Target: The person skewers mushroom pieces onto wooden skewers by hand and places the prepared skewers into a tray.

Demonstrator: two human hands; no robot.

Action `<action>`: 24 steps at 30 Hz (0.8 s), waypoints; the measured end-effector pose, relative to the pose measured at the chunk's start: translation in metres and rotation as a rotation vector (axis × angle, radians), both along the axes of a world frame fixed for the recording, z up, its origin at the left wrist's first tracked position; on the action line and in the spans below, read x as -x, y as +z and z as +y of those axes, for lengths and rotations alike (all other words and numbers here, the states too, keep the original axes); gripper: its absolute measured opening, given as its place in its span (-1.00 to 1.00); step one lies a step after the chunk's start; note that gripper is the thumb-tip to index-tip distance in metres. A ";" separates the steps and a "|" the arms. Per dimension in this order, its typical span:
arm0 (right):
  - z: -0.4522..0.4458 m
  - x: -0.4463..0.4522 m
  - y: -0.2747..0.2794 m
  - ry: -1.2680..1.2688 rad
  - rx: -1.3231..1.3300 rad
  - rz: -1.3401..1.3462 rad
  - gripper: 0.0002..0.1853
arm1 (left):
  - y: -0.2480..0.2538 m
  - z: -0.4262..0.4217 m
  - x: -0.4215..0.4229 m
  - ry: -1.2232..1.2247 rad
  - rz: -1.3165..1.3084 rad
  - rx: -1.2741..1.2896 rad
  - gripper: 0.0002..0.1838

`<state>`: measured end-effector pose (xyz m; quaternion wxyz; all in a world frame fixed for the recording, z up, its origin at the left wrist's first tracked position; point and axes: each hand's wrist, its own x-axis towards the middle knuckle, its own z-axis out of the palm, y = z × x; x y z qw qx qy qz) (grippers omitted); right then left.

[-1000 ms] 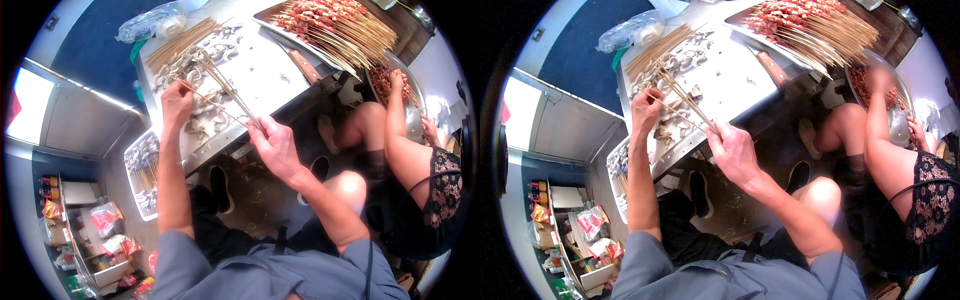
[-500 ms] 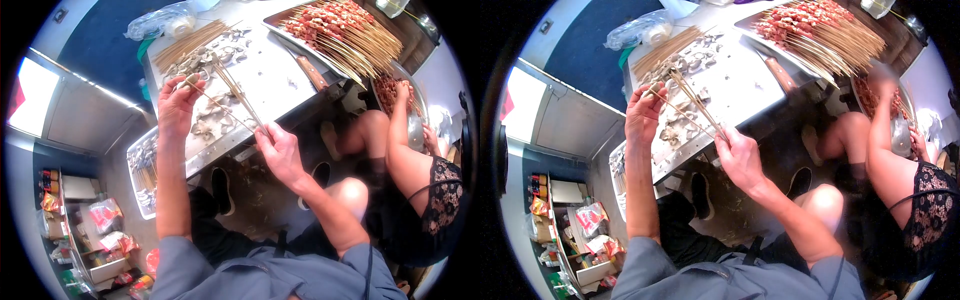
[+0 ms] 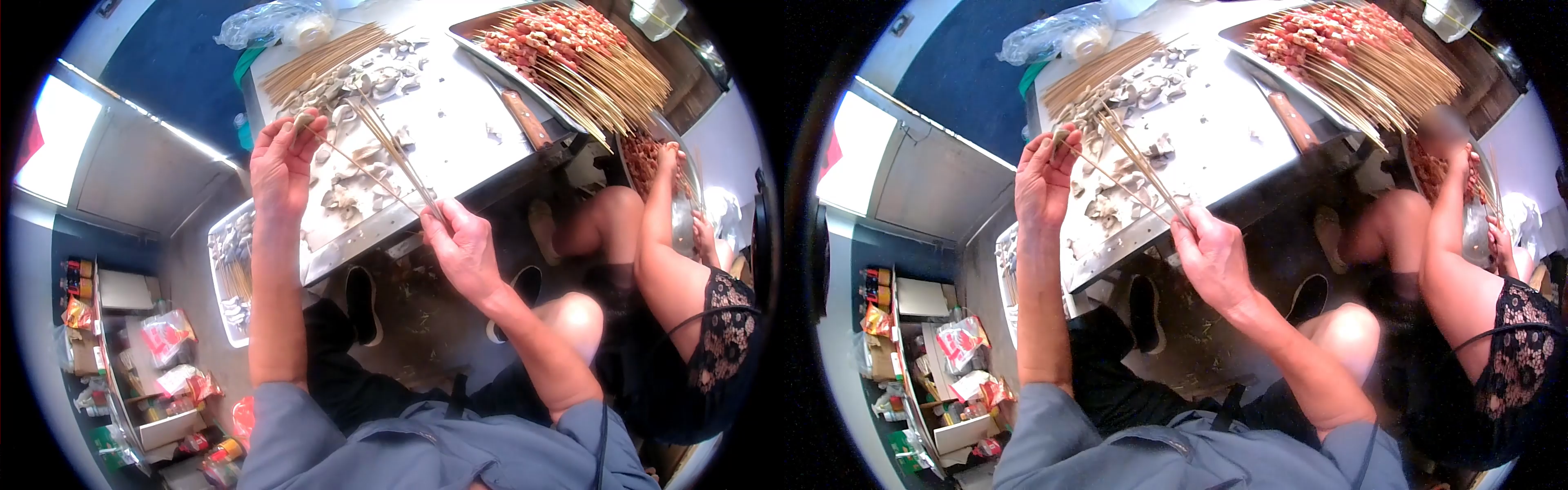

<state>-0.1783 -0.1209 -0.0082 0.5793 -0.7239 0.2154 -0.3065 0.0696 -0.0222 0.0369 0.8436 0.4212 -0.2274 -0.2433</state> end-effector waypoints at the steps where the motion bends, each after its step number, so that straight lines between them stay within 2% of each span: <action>1: 0.001 0.000 0.001 0.004 0.001 -0.001 -0.86 | 0.000 0.000 0.001 -0.003 -0.038 -0.009 -0.89; 9: 0.000 0.001 0.001 0.004 0.007 0.005 -0.87 | 0.004 -0.001 0.005 0.022 -0.174 -0.043 -0.93; 11: 0.001 0.001 0.002 -0.005 0.003 -0.007 -0.88 | 0.004 -0.004 0.008 0.049 -0.284 -0.090 -0.94; 15: 0.001 0.002 0.003 -0.040 -0.010 -0.043 -0.88 | -0.002 -0.010 0.016 0.029 -0.252 -0.092 -0.94; 18: -0.002 0.001 0.000 -0.056 0.005 -0.055 -0.88 | -0.004 -0.015 0.026 -0.039 -0.254 -0.133 -0.95; 21: -0.003 -0.001 -0.001 -0.094 -0.055 -0.099 -0.88 | -0.001 -0.019 0.043 -0.267 -0.184 -0.116 -0.87; 22: -0.004 -0.001 0.000 -0.094 -0.054 -0.097 -0.88 | -0.003 -0.021 0.040 -0.267 -0.182 -0.115 -0.87; 24: -0.008 -0.001 0.002 -0.126 -0.010 -0.115 -0.88 | -0.009 -0.025 0.031 0.032 -0.442 -0.269 -0.83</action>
